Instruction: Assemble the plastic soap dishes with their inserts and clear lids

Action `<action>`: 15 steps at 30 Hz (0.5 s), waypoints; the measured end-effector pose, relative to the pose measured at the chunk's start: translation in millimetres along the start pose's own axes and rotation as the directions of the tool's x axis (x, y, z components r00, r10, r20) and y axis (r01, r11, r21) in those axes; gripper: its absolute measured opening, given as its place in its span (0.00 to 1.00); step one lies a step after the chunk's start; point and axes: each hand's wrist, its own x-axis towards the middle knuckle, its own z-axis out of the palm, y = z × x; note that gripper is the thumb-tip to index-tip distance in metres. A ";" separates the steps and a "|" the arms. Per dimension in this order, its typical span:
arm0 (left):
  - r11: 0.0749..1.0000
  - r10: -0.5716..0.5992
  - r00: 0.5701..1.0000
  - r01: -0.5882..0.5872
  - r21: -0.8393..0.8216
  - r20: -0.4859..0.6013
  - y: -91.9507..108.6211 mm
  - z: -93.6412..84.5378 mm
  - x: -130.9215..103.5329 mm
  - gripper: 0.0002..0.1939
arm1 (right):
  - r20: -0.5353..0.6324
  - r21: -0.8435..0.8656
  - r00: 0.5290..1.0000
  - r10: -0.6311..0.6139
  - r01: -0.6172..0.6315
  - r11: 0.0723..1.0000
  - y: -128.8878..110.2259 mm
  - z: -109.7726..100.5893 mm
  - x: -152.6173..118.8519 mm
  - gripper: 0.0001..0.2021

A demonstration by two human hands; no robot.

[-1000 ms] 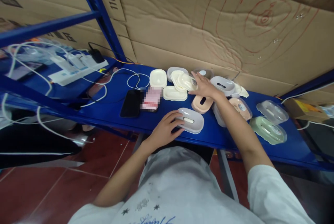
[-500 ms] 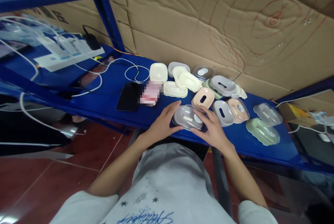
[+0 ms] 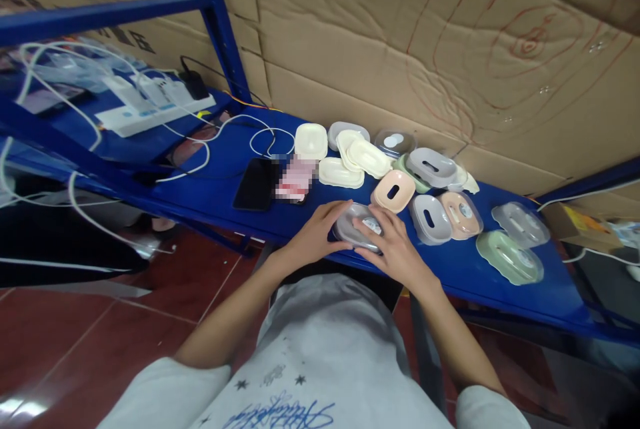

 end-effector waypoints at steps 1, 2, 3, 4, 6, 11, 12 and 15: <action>1.000 0.005 1.000 -0.005 0.006 0.006 -0.8 0.2 0.2 0.51 | 0.013 -0.008 1.000 -0.006 0.006 1.000 -0.9 -1.4 0.8 0.28; 1.000 0.007 1.000 -0.007 0.010 0.011 -1.4 0.3 0.3 0.51 | 0.020 -0.010 1.000 -0.008 0.008 1.000 -1.2 -2.2 1.5 0.28; 1.000 0.006 1.000 -0.006 0.010 0.014 -1.7 0.3 0.5 0.51 | 0.020 -0.008 1.000 -0.004 0.004 1.000 -0.7 -2.4 2.0 0.28; 1.000 0.001 1.000 -0.001 0.009 0.016 -1.7 0.2 0.6 0.51 | 0.016 -0.002 1.000 0.002 -0.002 1.000 0.4 -2.0 2.1 0.28; 1.000 -0.008 1.000 0.008 0.007 0.017 -1.2 0.0 0.4 0.49 | 0.006 0.009 1.000 0.006 -0.006 1.000 4.6 0.0 1.3 0.29; 1.000 0.006 1.000 -0.006 0.012 0.006 -0.9 0.8 -1.0 0.47 | -0.011 0.050 1.000 -0.012 0.013 0.999 17.2 2.5 -1.2 0.29; 1.000 0.008 1.000 -0.008 0.013 0.005 -1.1 0.9 -1.1 0.47 | -0.011 0.053 1.000 -0.014 0.014 0.998 18.6 2.2 -1.2 0.28; 1.000 0.016 1.000 -0.016 0.011 0.014 -1.0 0.0 -0.7 0.45 | -0.011 0.052 1.000 -0.028 0.029 0.998 19.8 1.7 -0.9 0.28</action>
